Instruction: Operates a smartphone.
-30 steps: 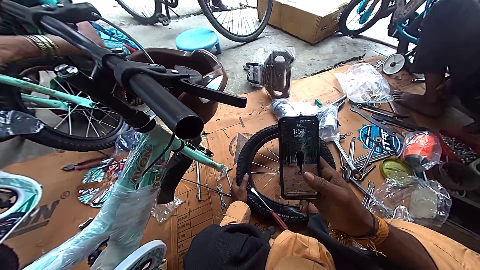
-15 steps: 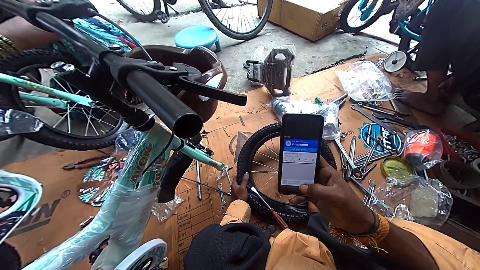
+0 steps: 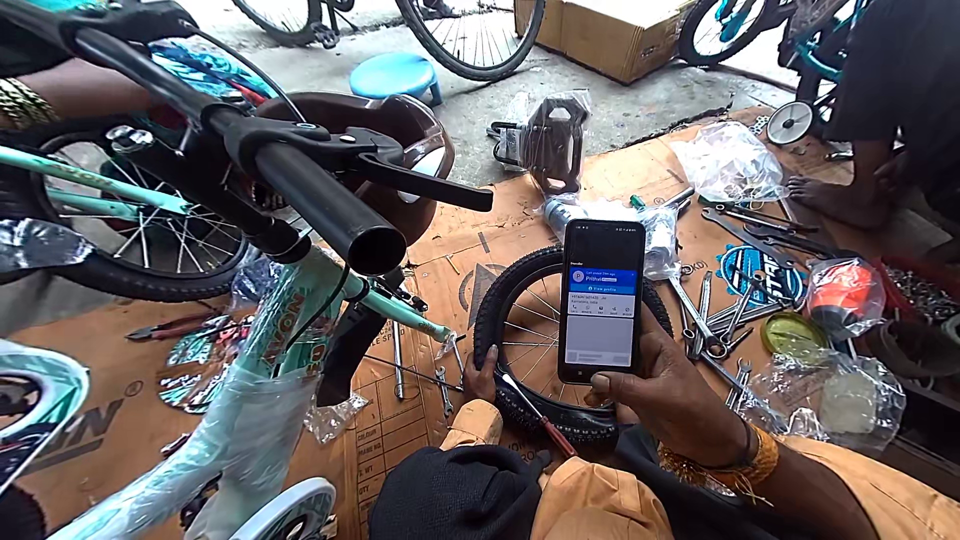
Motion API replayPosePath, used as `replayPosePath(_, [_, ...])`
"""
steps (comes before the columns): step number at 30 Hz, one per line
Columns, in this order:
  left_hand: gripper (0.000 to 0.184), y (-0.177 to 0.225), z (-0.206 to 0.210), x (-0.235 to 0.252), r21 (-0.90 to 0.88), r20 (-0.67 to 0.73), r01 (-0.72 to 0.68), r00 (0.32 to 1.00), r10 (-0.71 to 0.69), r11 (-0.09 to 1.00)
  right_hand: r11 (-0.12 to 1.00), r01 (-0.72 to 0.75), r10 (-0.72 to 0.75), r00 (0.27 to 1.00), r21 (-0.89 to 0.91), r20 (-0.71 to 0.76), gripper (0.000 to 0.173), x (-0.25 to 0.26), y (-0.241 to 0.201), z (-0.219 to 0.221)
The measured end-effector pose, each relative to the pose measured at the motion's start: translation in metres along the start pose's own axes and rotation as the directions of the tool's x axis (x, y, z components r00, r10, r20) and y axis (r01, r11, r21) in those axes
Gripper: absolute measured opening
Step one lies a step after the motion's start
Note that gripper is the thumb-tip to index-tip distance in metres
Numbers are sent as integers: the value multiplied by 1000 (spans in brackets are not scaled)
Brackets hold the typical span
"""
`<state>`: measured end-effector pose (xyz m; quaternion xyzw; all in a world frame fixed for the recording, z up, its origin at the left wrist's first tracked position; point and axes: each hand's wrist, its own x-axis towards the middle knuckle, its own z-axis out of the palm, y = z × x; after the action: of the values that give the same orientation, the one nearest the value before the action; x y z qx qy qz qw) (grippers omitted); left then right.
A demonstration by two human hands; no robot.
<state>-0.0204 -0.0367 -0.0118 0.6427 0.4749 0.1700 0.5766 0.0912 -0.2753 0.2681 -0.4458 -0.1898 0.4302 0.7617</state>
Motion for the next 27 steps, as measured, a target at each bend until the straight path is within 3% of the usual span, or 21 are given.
replayPosePath(7, [52,5,1,1,18,-2,10,1000,-10,1000,998,42,-42,999,-53,-5,78,-1,0,-1])
replayPosePath(13, [52,2,1,0,-3,-13,-6,1000,6,1000,999,16,-17,1000,32,26,62,-2,-1,-1])
replayPosePath(25, [55,-4,1,1,-28,-2,2,1000,-2,1000,989,-4,17,996,146,-85,41,-2,-1,-2])
replayPosePath(27, [55,-4,1,2,-23,-2,6,1000,-6,1000,988,7,0,999,156,-40,51,-2,0,-6])
